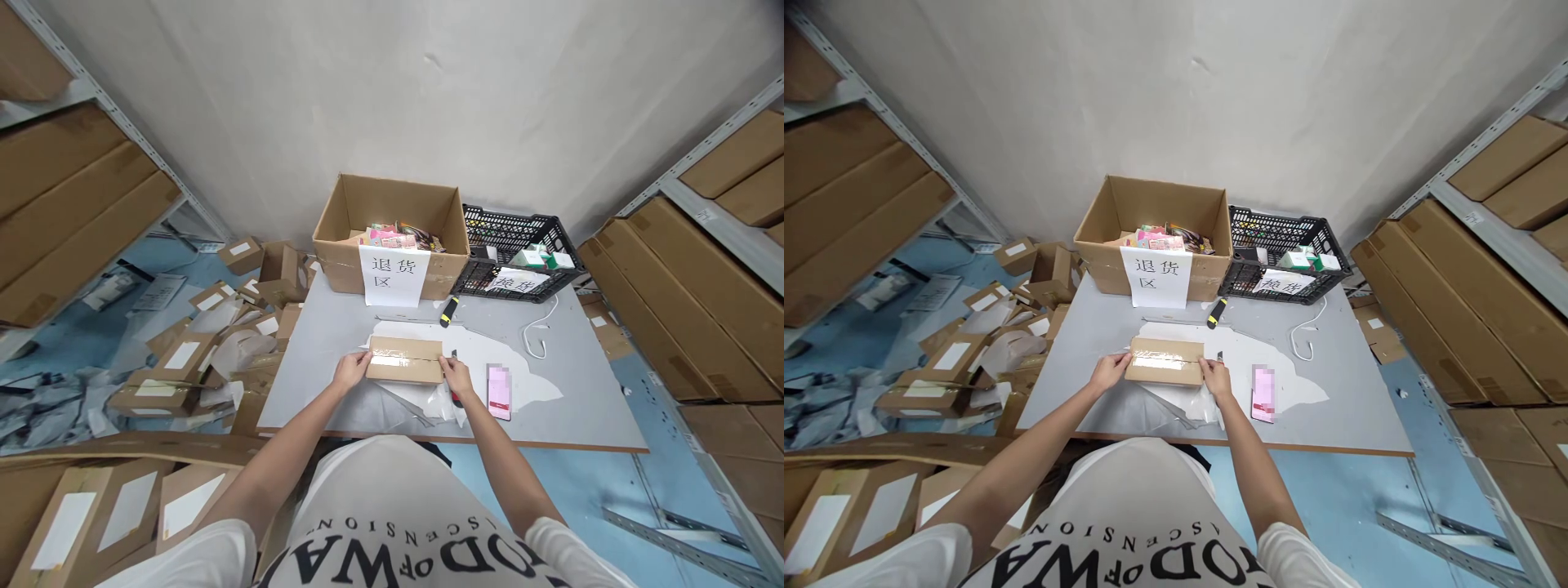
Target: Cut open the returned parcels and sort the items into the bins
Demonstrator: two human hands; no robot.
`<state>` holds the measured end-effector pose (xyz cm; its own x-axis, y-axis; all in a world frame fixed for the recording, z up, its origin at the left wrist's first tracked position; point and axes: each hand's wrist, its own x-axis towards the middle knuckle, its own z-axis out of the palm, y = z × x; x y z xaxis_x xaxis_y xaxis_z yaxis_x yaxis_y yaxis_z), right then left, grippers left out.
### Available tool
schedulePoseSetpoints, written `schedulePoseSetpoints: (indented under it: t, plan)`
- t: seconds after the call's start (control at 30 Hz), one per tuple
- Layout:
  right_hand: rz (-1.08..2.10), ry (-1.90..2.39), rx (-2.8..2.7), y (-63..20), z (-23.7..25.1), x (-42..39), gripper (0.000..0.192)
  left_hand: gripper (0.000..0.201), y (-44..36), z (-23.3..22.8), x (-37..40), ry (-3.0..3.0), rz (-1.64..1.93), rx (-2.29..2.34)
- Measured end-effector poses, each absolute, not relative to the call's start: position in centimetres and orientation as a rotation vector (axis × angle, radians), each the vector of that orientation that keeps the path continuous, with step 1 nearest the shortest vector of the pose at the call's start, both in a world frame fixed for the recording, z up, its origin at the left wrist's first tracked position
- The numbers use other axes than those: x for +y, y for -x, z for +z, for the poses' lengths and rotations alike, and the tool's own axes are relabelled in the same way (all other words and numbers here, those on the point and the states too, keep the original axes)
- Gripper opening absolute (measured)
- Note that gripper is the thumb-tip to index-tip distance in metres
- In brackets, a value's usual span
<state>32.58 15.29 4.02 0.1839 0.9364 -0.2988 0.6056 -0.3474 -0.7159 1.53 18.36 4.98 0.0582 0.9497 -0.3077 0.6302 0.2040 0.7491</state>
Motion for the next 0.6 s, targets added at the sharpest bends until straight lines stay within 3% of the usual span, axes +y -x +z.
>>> schedulePoseSetpoints:
  t: [0.17,0.27,0.37,0.6]
  plan:
    - [1.108,1.915,-1.278,-33.6,1.0,12.4,0.048,0.049,-0.3,2.2,16.5,-1.397,0.567,1.573]
    - [1.143,1.852,-1.427,-33.5,0.0,11.2,0.064,0.066,-0.3,0.5,15.3,-1.308,0.6,1.465]
    - [1.154,1.855,-1.507,-32.6,0.1,11.2,0.079,0.068,-1.1,-0.2,14.8,-1.282,0.644,1.408]
    - [1.133,1.877,-1.507,-31.1,1.3,12.5,0.052,0.043,-2.2,0.4,15.6,-1.407,0.668,1.427]
